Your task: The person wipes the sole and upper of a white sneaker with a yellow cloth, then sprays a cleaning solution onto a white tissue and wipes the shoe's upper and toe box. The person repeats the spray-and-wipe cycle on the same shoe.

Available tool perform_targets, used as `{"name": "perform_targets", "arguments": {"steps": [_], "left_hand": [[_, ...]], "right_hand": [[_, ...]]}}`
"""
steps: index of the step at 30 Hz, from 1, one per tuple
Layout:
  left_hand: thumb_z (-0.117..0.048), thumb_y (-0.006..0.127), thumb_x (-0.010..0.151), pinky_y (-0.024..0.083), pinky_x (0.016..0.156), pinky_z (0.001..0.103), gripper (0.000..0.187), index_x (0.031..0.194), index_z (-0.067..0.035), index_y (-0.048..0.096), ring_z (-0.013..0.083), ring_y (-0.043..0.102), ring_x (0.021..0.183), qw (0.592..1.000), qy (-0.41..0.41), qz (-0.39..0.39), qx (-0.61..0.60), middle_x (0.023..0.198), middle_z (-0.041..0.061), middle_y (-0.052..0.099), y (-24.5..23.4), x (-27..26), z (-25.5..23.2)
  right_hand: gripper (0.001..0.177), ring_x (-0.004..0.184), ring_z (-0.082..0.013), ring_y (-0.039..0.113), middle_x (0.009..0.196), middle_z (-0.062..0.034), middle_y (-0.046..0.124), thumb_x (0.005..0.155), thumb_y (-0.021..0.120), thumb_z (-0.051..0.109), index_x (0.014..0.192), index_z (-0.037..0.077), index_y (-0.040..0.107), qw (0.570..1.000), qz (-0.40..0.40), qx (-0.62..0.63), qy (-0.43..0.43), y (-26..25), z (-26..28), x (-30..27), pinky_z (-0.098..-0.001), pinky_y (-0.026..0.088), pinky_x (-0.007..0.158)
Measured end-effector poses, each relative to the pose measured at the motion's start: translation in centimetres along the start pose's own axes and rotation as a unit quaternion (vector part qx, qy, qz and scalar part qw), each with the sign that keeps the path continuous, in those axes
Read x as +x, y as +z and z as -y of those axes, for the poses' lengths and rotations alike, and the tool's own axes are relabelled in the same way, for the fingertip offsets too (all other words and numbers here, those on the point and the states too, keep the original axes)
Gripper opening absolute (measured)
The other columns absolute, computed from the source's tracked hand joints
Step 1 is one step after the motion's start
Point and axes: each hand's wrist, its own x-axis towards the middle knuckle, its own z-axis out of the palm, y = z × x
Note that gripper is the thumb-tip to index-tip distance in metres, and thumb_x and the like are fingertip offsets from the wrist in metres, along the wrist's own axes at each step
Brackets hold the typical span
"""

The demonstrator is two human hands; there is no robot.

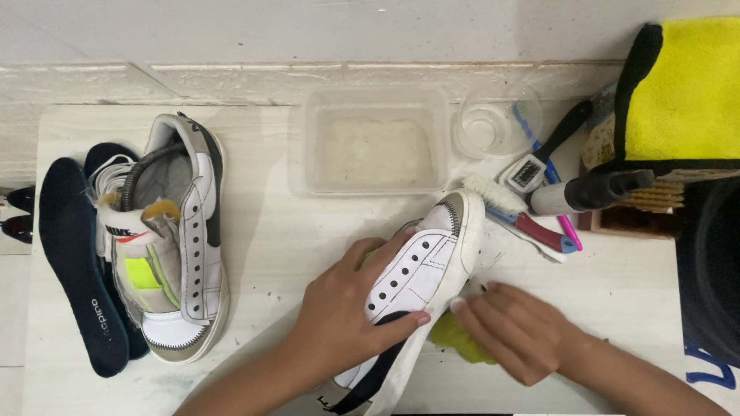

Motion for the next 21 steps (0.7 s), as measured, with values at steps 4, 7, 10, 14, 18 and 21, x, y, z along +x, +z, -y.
{"name": "perform_targets", "arguments": {"steps": [4,7,10,14,18,21], "left_hand": [[-0.056,0.070,0.069,0.056,0.070,0.043,0.087,0.146,-0.034,0.038,0.0205,0.064,0.098,1.000,0.010,-0.009,0.003,0.127,-0.002,0.054,0.2,0.0,0.1],[-0.059,0.067,0.069,0.055,0.067,0.044,0.086,0.147,-0.035,0.036,0.0209,0.064,0.096,1.000,0.008,-0.004,0.007,0.129,-0.002,0.053,0.3,0.0,0.1],[-0.058,0.068,0.069,0.056,0.066,0.043,0.086,0.146,-0.035,0.038,0.0199,0.065,0.096,1.000,0.011,-0.012,0.010,0.126,-0.003,0.054,0.4,-0.1,0.1],[-0.058,0.069,0.069,0.056,0.069,0.044,0.086,0.146,-0.034,0.038,0.0214,0.065,0.097,1.000,0.015,-0.016,0.009,0.127,-0.002,0.053,0.5,-0.1,0.2],[-0.058,0.070,0.069,0.055,0.068,0.044,0.087,0.146,-0.034,0.038,0.0230,0.066,0.094,0.999,0.018,-0.021,0.017,0.127,-0.001,0.053,0.6,-0.1,0.3],[-0.057,0.070,0.068,0.056,0.064,0.043,0.086,0.146,-0.035,0.038,0.0209,0.066,0.092,0.999,0.016,-0.023,0.016,0.127,-0.002,0.054,0.6,-0.1,0.2]], "right_hand": [[0.024,0.074,-0.0279,0.063,0.090,-0.0219,0.065,0.096,0.049,0.006,0.102,-0.011,0.065,0.999,-0.016,-0.042,0.017,-0.1,-0.1,0.3,-0.0395,0.061,0.069],[0.021,0.076,-0.0290,0.066,0.095,-0.0221,0.065,0.096,0.051,0.002,0.104,-0.012,0.064,0.998,0.006,-0.034,-0.046,0.2,0.4,0.0,-0.0379,0.063,0.072],[0.024,0.075,-0.0259,0.065,0.091,-0.0196,0.065,0.097,0.049,0.006,0.106,-0.010,0.064,0.999,0.011,-0.031,-0.022,-0.2,0.0,0.2,-0.0379,0.061,0.076],[0.019,0.073,-0.0253,0.063,0.088,-0.0198,0.064,0.094,0.053,0.001,0.101,-0.011,0.065,0.998,0.001,-0.050,-0.031,-0.1,0.0,0.5,-0.0360,0.061,0.070],[0.021,0.077,-0.0273,0.067,0.093,-0.0214,0.067,0.095,0.058,0.005,0.109,-0.011,0.062,0.999,0.006,-0.028,-0.035,0.8,0.2,-1.6,-0.0376,0.064,0.074],[0.015,0.072,-0.0231,0.061,0.086,-0.0176,0.065,0.092,0.059,0.002,0.099,-0.009,0.067,0.998,-0.014,-0.064,-0.003,-0.6,-0.9,0.7,-0.0362,0.062,0.073]]}}
